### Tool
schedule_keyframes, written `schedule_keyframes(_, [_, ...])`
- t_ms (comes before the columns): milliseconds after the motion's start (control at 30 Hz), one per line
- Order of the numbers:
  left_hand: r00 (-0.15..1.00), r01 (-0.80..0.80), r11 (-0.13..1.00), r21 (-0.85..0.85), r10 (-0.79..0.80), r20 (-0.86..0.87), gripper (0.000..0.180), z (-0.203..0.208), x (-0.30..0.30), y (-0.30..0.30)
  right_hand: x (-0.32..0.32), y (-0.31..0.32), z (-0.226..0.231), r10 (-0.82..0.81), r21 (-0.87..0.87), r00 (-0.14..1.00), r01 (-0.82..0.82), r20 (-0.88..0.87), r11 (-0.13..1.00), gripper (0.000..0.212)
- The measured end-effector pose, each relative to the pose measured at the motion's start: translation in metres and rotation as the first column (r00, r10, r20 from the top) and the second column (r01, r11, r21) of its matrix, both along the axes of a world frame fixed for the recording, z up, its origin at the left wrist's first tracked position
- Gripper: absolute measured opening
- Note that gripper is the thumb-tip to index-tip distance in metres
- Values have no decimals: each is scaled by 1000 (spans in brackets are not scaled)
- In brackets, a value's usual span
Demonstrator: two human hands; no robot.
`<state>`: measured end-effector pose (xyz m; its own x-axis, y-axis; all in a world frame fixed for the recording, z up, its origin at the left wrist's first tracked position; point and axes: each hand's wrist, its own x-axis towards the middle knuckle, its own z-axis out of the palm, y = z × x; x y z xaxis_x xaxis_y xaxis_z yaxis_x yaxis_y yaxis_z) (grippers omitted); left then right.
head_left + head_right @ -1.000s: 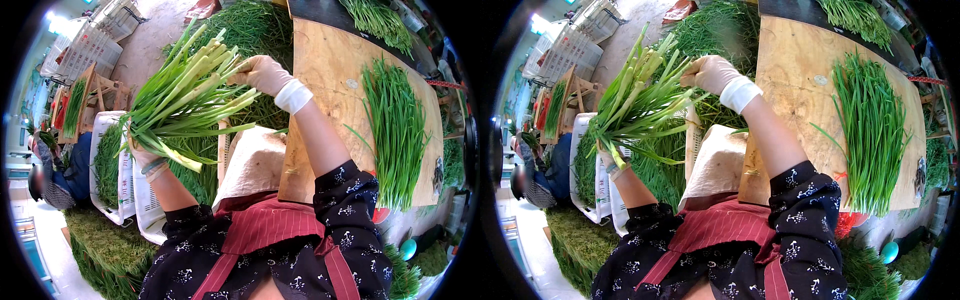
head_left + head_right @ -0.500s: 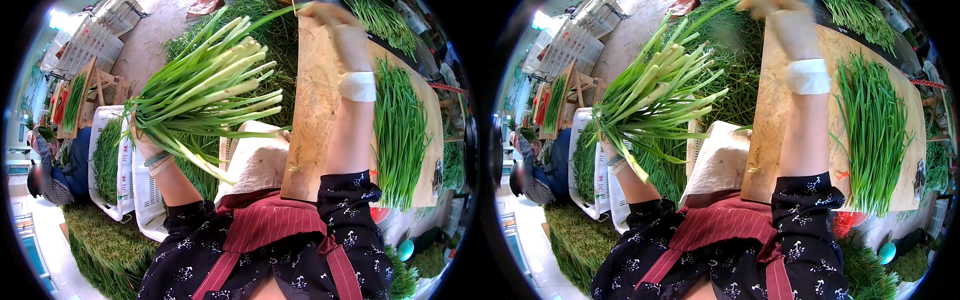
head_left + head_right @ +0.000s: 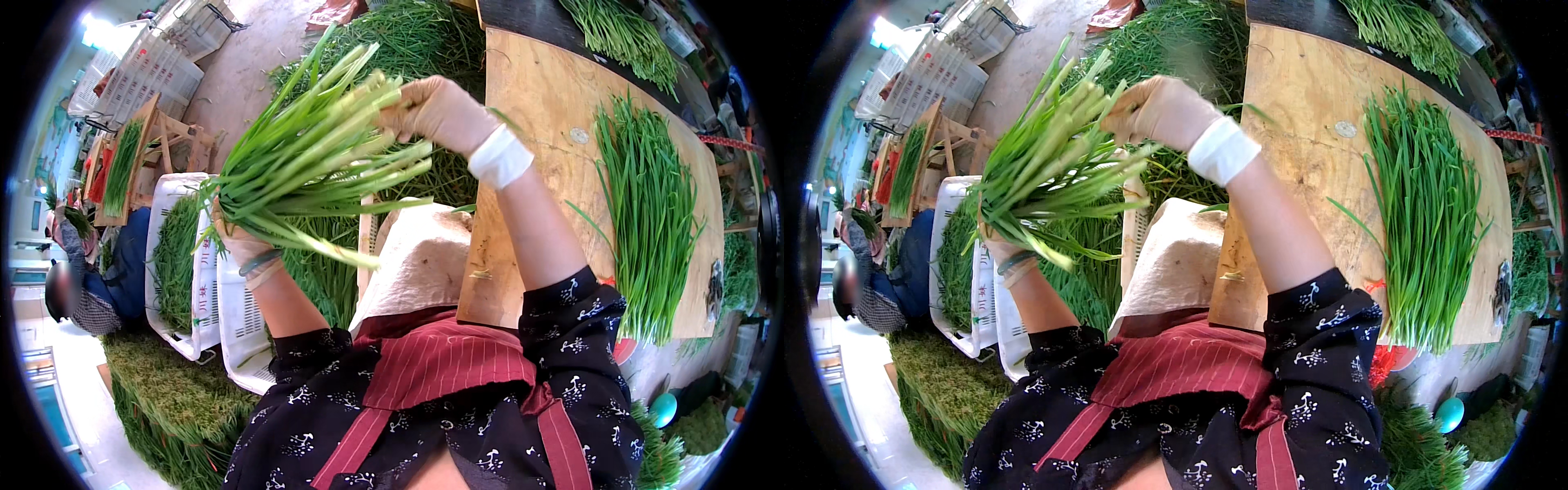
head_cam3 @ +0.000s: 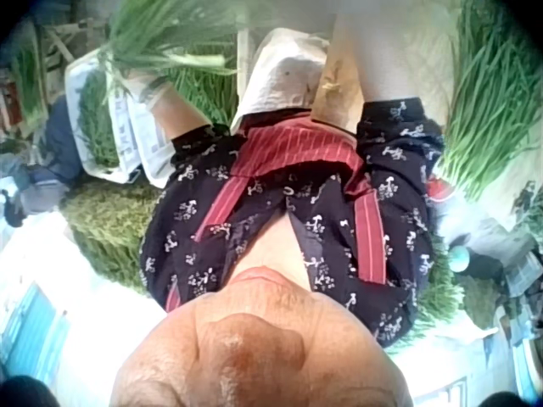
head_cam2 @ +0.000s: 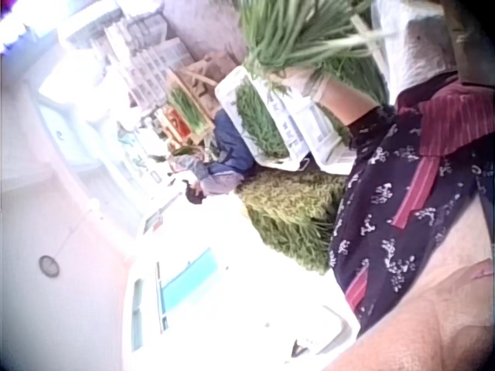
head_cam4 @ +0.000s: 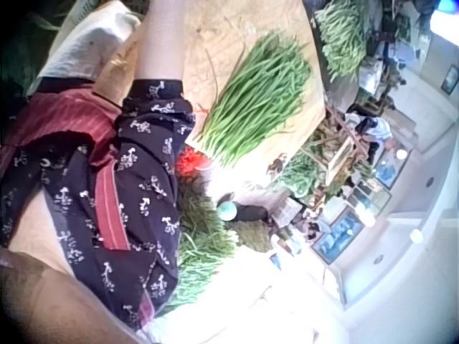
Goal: The person sorts through a bunch of green onions to remove debris and then uses a red wire to secure them into a tight bundle on a wooden workspace.
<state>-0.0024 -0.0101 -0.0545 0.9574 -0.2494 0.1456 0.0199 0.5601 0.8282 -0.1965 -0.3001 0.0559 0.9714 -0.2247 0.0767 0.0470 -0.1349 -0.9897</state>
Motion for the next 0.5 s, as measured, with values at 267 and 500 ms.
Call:
schedule_keyframes(267, [877,399,636,-661,-474,74,21,12,15,11,-57,84,-32,143,-717,886,253,442,649,18])
schedule_keyframes(500, [606,331,7,-944,-768,207,2,32,-9,12,-117,43,3,166,186,961,-209,223,960,10])
